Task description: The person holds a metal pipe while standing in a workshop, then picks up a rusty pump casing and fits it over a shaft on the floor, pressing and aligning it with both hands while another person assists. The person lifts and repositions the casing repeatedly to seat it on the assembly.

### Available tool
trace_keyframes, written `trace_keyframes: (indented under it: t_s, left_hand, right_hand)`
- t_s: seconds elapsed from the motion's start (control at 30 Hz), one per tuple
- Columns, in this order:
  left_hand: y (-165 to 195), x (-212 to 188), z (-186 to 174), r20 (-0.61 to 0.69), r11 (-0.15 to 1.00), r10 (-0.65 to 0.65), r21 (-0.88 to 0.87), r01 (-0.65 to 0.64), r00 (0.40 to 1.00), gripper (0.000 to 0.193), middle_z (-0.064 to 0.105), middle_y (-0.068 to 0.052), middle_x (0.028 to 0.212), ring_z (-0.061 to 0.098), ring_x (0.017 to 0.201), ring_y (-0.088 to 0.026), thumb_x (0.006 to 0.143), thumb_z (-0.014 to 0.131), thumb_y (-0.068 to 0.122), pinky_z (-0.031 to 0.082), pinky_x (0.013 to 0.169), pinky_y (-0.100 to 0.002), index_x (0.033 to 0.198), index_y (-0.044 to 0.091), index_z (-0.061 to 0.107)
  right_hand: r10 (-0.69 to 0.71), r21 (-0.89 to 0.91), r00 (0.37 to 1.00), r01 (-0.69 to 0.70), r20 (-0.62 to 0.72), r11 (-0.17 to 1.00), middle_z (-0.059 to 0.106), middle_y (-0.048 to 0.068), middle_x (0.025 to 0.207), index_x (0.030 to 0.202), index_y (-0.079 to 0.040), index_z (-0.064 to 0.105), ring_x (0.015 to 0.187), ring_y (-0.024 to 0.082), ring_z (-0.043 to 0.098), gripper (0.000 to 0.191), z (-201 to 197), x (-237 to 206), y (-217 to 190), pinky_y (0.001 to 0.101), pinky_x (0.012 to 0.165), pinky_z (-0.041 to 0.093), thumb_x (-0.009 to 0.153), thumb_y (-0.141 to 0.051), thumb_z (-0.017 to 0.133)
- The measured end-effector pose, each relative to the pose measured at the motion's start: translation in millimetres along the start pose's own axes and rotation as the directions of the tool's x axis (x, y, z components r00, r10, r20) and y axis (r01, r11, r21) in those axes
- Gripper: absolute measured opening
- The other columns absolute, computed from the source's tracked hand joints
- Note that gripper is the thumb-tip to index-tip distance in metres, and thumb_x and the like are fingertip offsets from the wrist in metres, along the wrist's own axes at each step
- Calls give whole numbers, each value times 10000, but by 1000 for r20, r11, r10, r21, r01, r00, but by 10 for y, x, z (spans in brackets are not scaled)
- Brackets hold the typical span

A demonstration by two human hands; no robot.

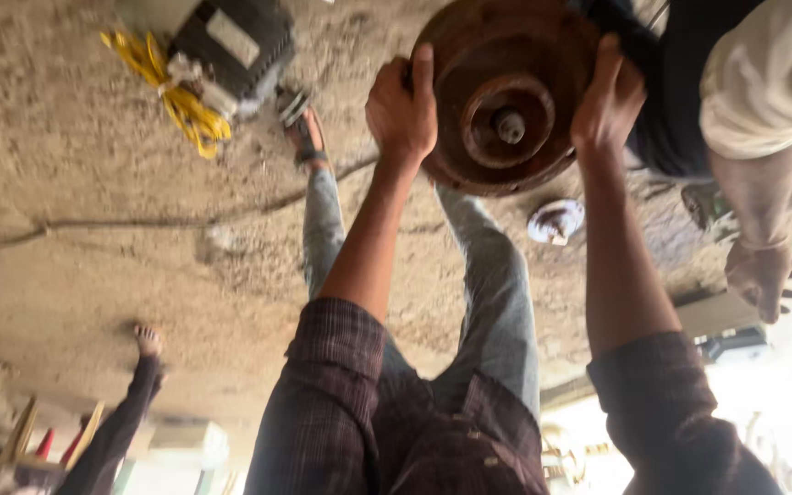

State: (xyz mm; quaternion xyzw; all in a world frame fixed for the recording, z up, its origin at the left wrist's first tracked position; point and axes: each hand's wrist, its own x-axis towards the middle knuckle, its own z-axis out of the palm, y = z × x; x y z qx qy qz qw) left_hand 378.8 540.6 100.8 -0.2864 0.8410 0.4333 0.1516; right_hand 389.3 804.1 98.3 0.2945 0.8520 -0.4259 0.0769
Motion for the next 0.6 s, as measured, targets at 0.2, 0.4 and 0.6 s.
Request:
trace_keyframes:
  t_s: [0.2, 0.4, 0.6]
  left_hand:
    - [8, -135, -98, -34, 996, 86, -7, -86, 996, 490, 676, -155, 958, 673, 871, -379, 1055, 474, 514, 511, 767, -496, 986, 72, 674]
    - [-40, -302, -243, 22, 988, 140, -61, -139, 990, 387, 672, -160, 1009, 677, 897, -387, 1091, 471, 392, 520, 763, -488, 1130, 69, 680]
    - [-171, -348, -255, 10, 988, 150, -48, -149, 989, 329, 673, -163, 1013, 671, 910, -394, 1115, 485, 350, 524, 773, -494, 1137, 79, 670]
  right_hand:
    - [-89, -18, 995, 88, -45, 996, 591, 117, 767, 912, 55, 634, 736, 202, 498, 580, 98, -119, -81, 443, 673, 434, 1109, -482, 539]
    - [-175, -133, 984, 176, 14, 975, 615, 189, 907, 1012, 51, 664, 822, 325, 581, 468, 40, -316, -244, 476, 743, 440, 1132, -353, 461]
    - [-165, -94, 982, 174, 94, 980, 701, 227, 1031, 1106, 34, 693, 892, 376, 674, 425, 10, -318, -299, 500, 804, 506, 1104, -338, 488]
